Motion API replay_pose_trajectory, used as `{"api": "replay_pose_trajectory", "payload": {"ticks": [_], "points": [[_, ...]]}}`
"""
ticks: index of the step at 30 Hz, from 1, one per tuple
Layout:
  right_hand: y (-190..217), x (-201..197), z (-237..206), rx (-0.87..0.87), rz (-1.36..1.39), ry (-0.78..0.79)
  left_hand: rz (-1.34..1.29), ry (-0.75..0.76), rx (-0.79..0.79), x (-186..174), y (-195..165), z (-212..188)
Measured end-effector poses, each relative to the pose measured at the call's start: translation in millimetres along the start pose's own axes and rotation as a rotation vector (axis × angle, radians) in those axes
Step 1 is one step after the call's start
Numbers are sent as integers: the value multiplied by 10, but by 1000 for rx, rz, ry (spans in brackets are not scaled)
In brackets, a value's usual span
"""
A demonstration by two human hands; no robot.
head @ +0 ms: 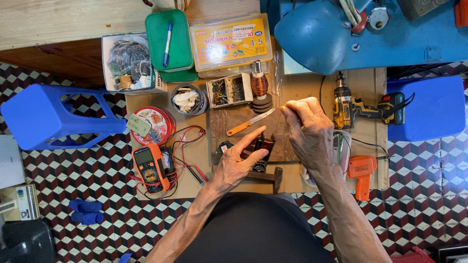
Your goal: The person disassembles a fan, removes the motor, and then works on a small electronic component by stripping and winding copper wire. They use a utility knife and a multimeter during the process.
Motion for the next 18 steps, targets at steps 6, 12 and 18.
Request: {"api": "replay_pose_trajectory", "payload": {"ticks": [6, 12, 18], "points": [[-41, 26, -4, -10, 11, 0, -49, 17, 47, -1, -36, -28], [-45, 28, -5, -3, 15, -10, -4, 29, 104, -14, -80, -39], [-52, 45, 10, 29, 44, -5, 32, 31, 161, -27, -130, -26]]}}
Point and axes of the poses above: each hand's wrist, its own z-axis towards the middle knuckle, its own x-axis out of the palm, y = z × x, the point moved 4 cm from there along z, towards the middle knuckle, and after that the axes turned 1 degree about x, right-handed, at the moved point
